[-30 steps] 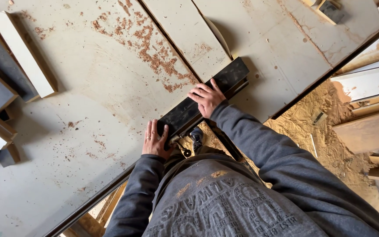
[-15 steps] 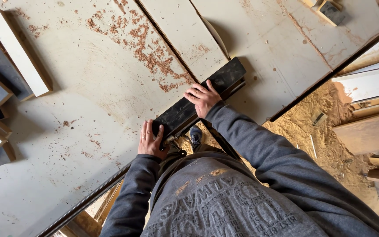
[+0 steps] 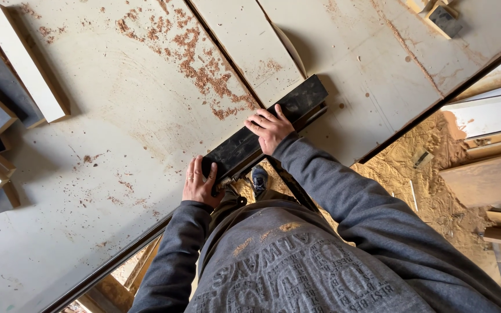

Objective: The person is sawing a piece of wood using a table saw.

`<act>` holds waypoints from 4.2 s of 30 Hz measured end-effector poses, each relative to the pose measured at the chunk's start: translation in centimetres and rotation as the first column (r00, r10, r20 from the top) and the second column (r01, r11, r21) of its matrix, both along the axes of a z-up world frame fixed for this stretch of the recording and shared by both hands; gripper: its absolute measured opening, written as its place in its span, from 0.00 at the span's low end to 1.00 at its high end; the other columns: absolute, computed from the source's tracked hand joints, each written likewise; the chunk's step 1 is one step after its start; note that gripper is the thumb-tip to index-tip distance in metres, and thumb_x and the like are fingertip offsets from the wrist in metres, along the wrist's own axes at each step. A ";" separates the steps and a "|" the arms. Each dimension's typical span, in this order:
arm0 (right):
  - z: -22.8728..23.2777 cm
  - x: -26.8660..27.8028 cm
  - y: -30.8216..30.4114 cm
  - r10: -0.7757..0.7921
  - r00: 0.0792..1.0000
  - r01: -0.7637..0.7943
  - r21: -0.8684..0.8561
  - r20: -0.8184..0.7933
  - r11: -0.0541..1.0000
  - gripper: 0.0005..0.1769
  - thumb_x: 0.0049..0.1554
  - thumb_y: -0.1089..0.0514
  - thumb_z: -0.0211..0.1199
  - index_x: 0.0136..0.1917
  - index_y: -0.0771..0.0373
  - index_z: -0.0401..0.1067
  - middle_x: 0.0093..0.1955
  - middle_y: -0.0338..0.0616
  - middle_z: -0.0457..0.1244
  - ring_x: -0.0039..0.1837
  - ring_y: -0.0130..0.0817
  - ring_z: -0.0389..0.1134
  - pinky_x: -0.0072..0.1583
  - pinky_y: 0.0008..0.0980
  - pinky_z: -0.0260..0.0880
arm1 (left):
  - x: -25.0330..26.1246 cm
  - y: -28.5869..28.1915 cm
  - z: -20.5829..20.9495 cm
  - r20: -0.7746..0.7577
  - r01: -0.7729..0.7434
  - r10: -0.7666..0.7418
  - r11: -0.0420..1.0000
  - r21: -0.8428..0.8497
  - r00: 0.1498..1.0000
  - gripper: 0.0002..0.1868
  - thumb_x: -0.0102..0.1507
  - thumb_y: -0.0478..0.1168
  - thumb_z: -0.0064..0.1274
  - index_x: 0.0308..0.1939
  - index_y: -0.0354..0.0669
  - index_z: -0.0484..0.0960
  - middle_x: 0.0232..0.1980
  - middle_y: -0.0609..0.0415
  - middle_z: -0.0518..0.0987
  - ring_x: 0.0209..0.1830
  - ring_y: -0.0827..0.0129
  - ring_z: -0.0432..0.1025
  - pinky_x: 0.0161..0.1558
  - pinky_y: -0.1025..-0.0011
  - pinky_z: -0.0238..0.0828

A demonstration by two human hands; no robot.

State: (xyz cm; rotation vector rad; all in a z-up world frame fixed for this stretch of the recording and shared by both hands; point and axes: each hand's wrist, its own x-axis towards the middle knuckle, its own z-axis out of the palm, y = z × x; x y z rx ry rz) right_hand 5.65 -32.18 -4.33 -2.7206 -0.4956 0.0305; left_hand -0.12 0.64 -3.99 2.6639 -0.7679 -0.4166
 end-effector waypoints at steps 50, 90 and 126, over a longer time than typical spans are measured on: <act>1.5 0.1 0.4 -0.001 0.996 0.000 0.012 0.085 1.000 0.26 0.53 0.67 0.55 0.63 0.53 0.77 0.65 0.40 0.68 0.71 0.42 0.64 0.72 0.75 0.52 | 0.2 -0.8 2.7 0.039 -0.021 0.020 1.000 0.021 0.999 0.48 0.48 0.56 0.69 0.71 0.52 0.71 0.78 0.36 0.50 0.79 0.39 0.47 0.74 0.47 0.53; -0.3 0.1 0.5 -0.039 0.990 0.036 0.030 0.134 0.999 0.21 0.56 0.67 0.56 0.59 0.52 0.79 0.63 0.38 0.69 0.70 0.40 0.65 0.73 0.72 0.51 | -0.1 -1.2 2.9 -0.033 -0.020 0.027 0.980 0.197 0.999 0.48 0.53 0.58 0.64 0.76 0.58 0.63 0.81 0.38 0.41 0.81 0.44 0.40 0.74 0.50 0.50; 0.6 -0.3 0.5 -0.062 0.995 0.058 0.055 0.079 0.997 0.26 0.54 0.62 0.55 0.65 0.54 0.76 0.73 0.46 0.63 0.78 0.48 0.57 0.78 0.61 0.43 | -0.7 -0.3 -0.3 0.003 0.018 -0.017 0.999 -0.036 1.000 0.48 0.57 0.57 0.63 0.74 0.41 0.62 0.80 0.35 0.51 0.79 0.36 0.47 0.74 0.49 0.49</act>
